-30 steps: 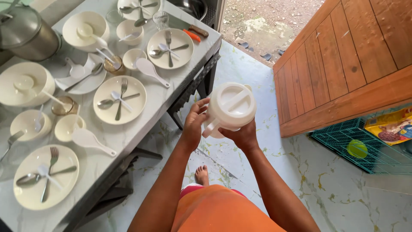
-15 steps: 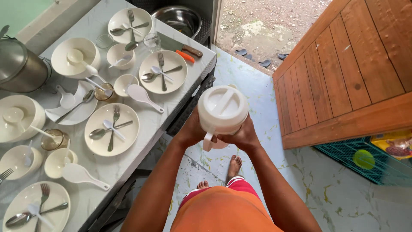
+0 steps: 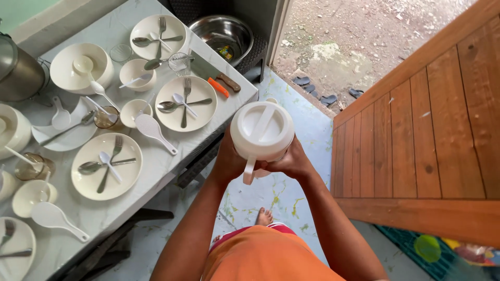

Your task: The recorder tidies a dining table by organizing plates, cutlery, and glassware, and then moves a thermos and pitchers.

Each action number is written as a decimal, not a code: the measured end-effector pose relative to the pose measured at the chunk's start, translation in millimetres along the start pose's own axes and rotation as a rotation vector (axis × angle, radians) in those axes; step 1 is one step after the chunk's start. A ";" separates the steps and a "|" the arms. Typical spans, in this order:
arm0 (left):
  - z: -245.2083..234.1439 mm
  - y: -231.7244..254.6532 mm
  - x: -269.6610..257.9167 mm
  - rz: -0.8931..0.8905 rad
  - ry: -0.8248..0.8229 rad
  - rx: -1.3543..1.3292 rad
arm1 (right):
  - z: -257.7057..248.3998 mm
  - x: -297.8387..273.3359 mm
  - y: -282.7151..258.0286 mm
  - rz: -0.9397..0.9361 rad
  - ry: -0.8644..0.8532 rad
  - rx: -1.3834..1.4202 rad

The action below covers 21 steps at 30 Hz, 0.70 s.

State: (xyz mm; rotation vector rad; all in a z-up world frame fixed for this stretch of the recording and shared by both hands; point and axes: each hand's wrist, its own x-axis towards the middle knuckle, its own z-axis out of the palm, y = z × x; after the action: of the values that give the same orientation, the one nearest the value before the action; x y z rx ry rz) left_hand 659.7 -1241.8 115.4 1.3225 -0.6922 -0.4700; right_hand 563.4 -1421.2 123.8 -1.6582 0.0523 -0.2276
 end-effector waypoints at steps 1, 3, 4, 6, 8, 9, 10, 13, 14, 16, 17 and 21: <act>4.9 -0.6 6.5 0.012 0.022 0.002 | -8.0 5.5 -1.6 -0.001 -0.015 -0.002; 14.6 -1.5 20.1 0.037 0.064 0.006 | -23.8 16.2 -5.2 0.011 -0.073 0.048; 19.2 -2.6 27.0 0.051 0.083 0.008 | -32.3 23.0 -5.5 0.008 -0.086 0.044; 26.9 -5.9 37.8 0.071 0.117 0.011 | -46.2 33.5 -4.3 0.026 -0.118 0.024; 31.6 -9.5 43.9 0.083 0.149 0.018 | -56.5 44.4 -3.0 0.011 -0.147 0.018; 32.1 -10.3 49.2 0.094 0.163 0.023 | -61.1 52.3 -3.0 -0.013 -0.167 0.010; 32.3 -11.1 54.5 0.104 0.177 0.028 | -65.1 59.2 0.0 -0.015 -0.174 0.010; 30.6 -14.2 68.9 0.131 0.211 0.041 | -75.4 77.9 8.6 -0.052 -0.181 -0.031; 29.6 -14.9 73.4 0.139 0.223 0.046 | -77.6 84.6 10.6 -0.063 -0.190 -0.038; 26.9 -14.8 86.3 0.149 0.238 0.053 | -79.0 99.3 11.4 -0.077 -0.204 -0.045; 24.5 -14.2 92.9 0.153 0.244 0.042 | -79.3 107.1 10.3 -0.033 -0.212 -0.016; 14.1 -13.1 119.5 0.165 0.267 -0.002 | -83.3 141.0 11.5 0.047 -0.220 -0.030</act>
State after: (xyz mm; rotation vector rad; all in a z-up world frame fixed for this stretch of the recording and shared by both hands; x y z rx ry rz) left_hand 736.4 -1334.7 126.6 1.2849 -0.5710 -0.1565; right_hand 687.6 -1528.0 135.9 -1.7007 -0.0715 -0.0080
